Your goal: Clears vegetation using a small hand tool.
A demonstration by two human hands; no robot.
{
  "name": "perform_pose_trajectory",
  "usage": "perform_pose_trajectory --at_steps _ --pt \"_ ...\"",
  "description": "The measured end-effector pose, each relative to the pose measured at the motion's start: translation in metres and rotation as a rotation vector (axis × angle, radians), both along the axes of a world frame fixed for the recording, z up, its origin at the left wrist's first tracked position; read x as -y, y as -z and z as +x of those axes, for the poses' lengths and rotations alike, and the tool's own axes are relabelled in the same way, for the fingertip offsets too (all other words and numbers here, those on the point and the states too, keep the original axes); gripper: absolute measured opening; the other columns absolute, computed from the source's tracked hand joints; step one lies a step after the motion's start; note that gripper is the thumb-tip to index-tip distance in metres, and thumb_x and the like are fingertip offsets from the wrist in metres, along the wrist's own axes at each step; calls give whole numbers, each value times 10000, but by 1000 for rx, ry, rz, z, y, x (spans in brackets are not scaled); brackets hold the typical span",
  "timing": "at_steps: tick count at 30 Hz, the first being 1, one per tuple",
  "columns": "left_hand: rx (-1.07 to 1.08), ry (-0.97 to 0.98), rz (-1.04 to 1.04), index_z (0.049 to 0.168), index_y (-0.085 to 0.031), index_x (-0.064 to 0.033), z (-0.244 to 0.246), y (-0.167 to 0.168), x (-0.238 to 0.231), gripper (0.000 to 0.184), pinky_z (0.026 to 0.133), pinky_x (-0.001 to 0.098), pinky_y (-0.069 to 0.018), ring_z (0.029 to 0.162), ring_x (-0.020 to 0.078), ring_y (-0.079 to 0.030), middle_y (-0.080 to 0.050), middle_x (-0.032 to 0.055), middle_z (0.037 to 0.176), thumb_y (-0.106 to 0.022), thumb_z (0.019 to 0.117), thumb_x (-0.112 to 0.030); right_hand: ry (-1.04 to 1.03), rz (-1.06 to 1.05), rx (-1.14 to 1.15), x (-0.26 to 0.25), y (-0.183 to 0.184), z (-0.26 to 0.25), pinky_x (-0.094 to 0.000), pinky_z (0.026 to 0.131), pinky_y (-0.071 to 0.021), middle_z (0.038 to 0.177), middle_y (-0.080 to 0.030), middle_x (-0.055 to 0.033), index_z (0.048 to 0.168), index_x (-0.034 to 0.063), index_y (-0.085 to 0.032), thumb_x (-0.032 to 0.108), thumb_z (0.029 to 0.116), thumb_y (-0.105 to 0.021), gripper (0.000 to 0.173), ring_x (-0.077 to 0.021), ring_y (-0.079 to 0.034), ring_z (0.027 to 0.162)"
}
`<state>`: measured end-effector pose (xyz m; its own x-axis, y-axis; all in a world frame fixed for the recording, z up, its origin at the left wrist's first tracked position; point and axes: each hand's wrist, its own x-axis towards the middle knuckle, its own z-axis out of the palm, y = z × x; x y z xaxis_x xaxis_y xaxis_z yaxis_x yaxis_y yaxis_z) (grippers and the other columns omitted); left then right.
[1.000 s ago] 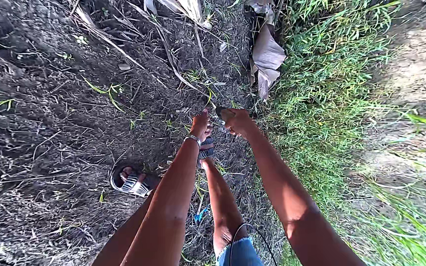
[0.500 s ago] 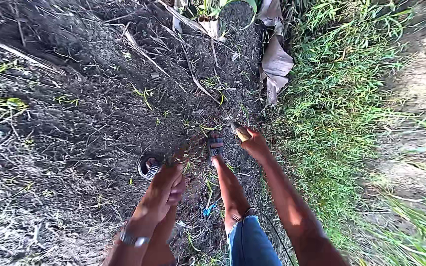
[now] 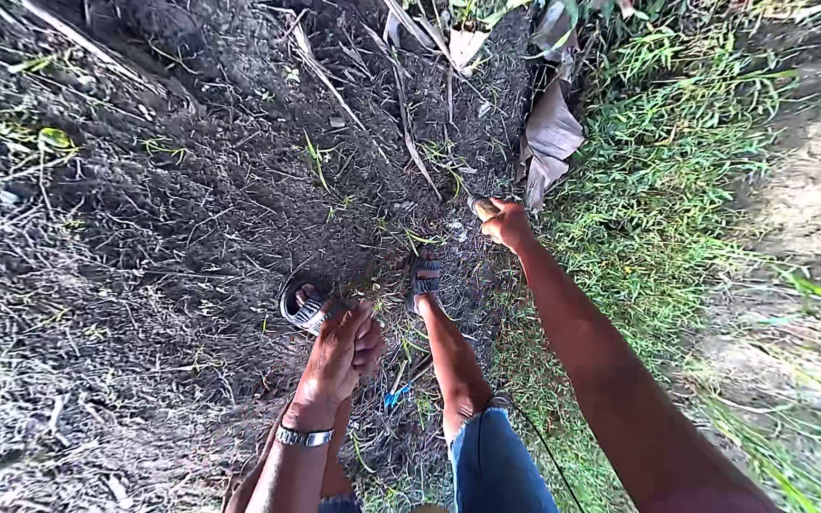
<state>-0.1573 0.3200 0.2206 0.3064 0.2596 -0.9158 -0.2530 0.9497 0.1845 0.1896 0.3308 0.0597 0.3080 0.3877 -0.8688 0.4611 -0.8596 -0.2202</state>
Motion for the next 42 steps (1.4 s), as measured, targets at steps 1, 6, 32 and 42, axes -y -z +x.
perform_pose_trajectory --at_steps 1,6,32,42 --pt "-6 2 -1 683 -450 -172 -1 3 0 443 382 166 -289 405 24 -309 -333 -77 535 -358 1111 -246 -129 -5 21 -3 -2 -7 -657 982 -508 1306 -650 -269 1492 51 -537 92 792 -748 732 -434 -642 1184" --pt "-21 65 -15 682 -443 -168 0 11 2 445 377 164 -266 401 22 -299 -341 -73 532 -384 1114 -259 -454 -160 109 -7 -15 -41 -672 944 -503 1296 -661 -256 1565 113 -454 168 841 -686 762 -459 -632 1199" --pt "81 -50 -13 664 -448 -171 9 10 7 452 389 169 -279 412 26 -300 -330 -75 534 -383 1105 -245 317 -41 28 31 22 -39 -553 773 -572 1252 -656 -239 1478 136 -560 -11 776 -787 752 -359 -674 944" --pt "96 63 14 655 -462 -176 -7 13 16 448 393 168 -280 425 26 -319 -351 -76 554 -398 1089 -268 -224 -106 27 -66 10 69 -516 687 -527 1173 -663 -258 1473 154 -575 -75 822 -704 702 -330 -620 781"
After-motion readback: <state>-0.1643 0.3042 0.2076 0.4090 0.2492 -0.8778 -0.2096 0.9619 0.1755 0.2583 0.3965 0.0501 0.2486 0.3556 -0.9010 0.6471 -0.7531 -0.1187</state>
